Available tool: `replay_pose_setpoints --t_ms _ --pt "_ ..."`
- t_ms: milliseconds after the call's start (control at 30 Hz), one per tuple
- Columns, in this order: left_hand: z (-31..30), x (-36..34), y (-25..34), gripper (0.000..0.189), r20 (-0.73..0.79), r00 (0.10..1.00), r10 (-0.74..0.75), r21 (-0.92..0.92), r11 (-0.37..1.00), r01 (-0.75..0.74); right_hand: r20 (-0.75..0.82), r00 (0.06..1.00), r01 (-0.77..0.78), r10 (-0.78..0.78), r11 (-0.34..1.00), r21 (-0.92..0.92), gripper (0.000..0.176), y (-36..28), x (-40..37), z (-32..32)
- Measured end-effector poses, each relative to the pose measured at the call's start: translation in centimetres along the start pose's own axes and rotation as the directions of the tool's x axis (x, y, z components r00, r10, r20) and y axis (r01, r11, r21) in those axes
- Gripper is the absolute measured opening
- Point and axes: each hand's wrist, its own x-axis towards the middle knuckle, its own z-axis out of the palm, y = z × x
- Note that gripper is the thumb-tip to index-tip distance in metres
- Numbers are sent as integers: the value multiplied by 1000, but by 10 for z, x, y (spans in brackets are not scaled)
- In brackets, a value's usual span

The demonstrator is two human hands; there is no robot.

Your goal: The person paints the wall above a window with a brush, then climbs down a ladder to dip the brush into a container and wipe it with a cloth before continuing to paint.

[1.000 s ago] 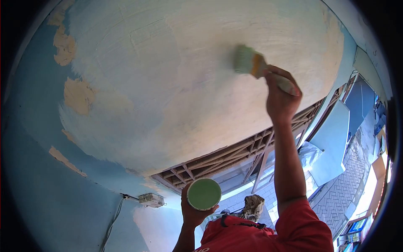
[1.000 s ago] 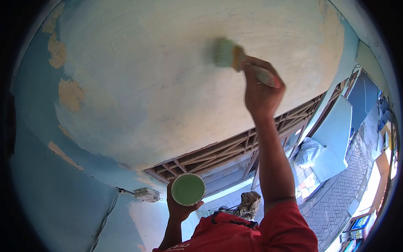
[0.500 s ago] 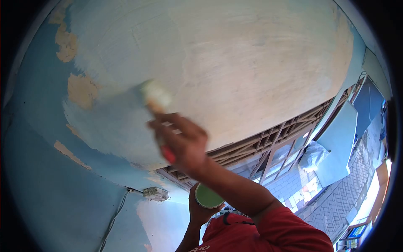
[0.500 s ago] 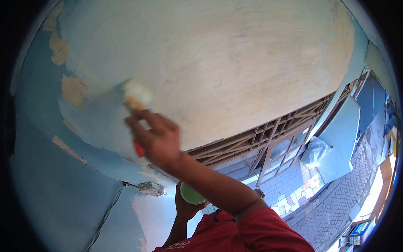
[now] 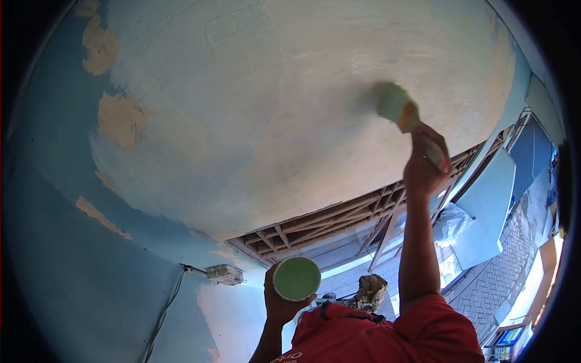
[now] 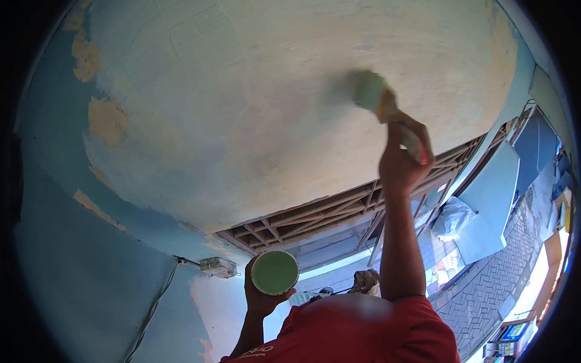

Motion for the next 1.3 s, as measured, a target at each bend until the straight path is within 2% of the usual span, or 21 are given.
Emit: replay_pose_setpoints --t_ms 133,200,267,333,467,500,533,567,600,667,700,833,900,933,967,1033,1067,1100,1200,1233,1300 --pt "-18 -7 -12 115 -4 1000 13 156 988 -12 -153 985 -83 78 996 -22 15 8 15 -3" --pt "-18 -8 -19 114 -25 1000 -16 123 992 19 -64 943 313 -327 935 -168 13 -4 2 10" --pt "-13 -3 -23 114 -22 1000 -15 93 996 17 -12 931 365 -364 931 8 14 -36 -37 40" --pt "-6 3 -20 114 -19 1000 -11 68 998 13 183 946 261 -268 963 63 13 -80 -86 58" --pt "16 14 -11 114 8 1000 20 69 997 -20 352 860 232 -370 897 377 23 -140 -134 87" --pt "23 13 -11 112 15 996 -89 -208 974 91 361 847 216 -391 873 438 23 -148 -140 93" --pt "27 14 -13 109 55 981 -188 -466 864 192 363 834 204 -416 843 497 22 -157 -141 98" --pt "22 15 -30 104 62 982 -177 -220 957 186 401 830 123 -387 829 546 21 -166 -139 99" --pt "22 17 -31 104 73 984 -162 -221 960 174 388 833 139 -395 828 543 21 -176 -130 101" --pt "23 22 -26 118 146 988 -47 -3 999 48 375 857 40 -354 771 636 20 -195 -107 106" --pt "29 28 -2 115 145 988 -43 31 999 39 363 858 56 -363 769 637 20 -204 -92 111" --pt "38 40 -5 115 182 978 106 11 994 -110 213 914 92 -346 687 721 7 -227 -18 144" --pt "36 40 -3 116 195 975 109 -3 994 -110 147 922 191 -358 750 633 2 -207 20 156" --pt "34 40 -2 116 212 972 105 -19 994 -104 300 918 26 -258 796 605 6 -190 45 151" --pt "31 40 1 115 219 969 115 -28 993 -111 209 889 213 -407 773 597 8 -170 75 132" --pt "21 38 -5 115 208 968 139 -1 990 -142 56 900 366 -432 819 443 16 -118 131 104" --pt "15 33 -8 115 203 967 154 27 986 -162 43 957 246 -286 884 397 21 -107 149 82" --pt "9 28 -13 116 191 975 115 12 993 -119 10 996 86 -90 971 225 22 -89 173 66" --pt "-6 16 -11 111 115 990 85 16 996 -87 -158 972 186 -175 981 57 20 -62 203 41" --pt "-12 14 -16 111 104 990 98 95 990 -107 -207 949 214 -238 968 -131 19 -61 206 38" --pt "-19 10 -26 111 78 994 78 50 995 -82 -243 891 266 -383 875 -404 20 -63 208 40"
